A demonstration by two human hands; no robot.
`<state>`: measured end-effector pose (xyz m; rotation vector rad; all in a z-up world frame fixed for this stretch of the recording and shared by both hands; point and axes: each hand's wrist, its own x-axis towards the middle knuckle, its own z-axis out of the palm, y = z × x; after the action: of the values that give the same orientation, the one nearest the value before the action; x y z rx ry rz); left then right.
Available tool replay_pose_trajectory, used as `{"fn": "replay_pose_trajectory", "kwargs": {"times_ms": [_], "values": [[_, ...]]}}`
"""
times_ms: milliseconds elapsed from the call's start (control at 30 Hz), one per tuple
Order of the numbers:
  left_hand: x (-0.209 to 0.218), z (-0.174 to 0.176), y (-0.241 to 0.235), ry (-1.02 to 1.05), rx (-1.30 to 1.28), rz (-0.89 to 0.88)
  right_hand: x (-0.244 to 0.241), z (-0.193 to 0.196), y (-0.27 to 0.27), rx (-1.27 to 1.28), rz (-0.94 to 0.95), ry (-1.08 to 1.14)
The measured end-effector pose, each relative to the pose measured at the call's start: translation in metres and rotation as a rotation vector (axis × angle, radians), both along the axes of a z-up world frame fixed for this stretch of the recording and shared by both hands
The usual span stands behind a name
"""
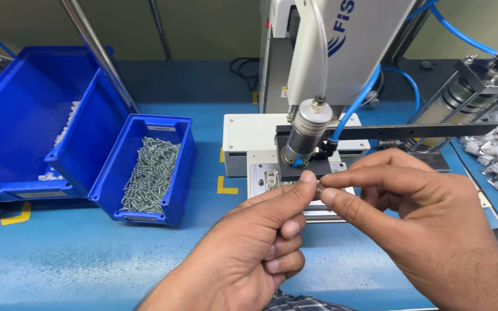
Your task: The person places small metal springs into a metal jig on a blue workbench. They repeatedly pick up springs from a blue bin, insert them into the jig slots, and then remove the jig to place it aside before repeating the process.
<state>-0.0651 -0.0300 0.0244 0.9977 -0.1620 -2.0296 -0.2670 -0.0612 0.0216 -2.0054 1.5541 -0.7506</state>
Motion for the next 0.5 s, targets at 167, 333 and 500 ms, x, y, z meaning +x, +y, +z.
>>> {"fn": "replay_pose_trajectory", "kwargs": {"times_ms": [167, 333, 500], "values": [[-0.005, 0.003, -0.003, 0.048, 0.054, -0.007, -0.004, 0.002, 0.0, -0.18, 0.068, 0.005], [-0.006, -0.007, -0.003, -0.02, 0.07, 0.012, -0.007, 0.003, -0.005, -0.269, 0.178, -0.093], [0.003, -0.024, -0.001, -0.002, 0.099, 0.055, -0.01, -0.006, -0.027, -0.247, -0.114, -0.108]]}}
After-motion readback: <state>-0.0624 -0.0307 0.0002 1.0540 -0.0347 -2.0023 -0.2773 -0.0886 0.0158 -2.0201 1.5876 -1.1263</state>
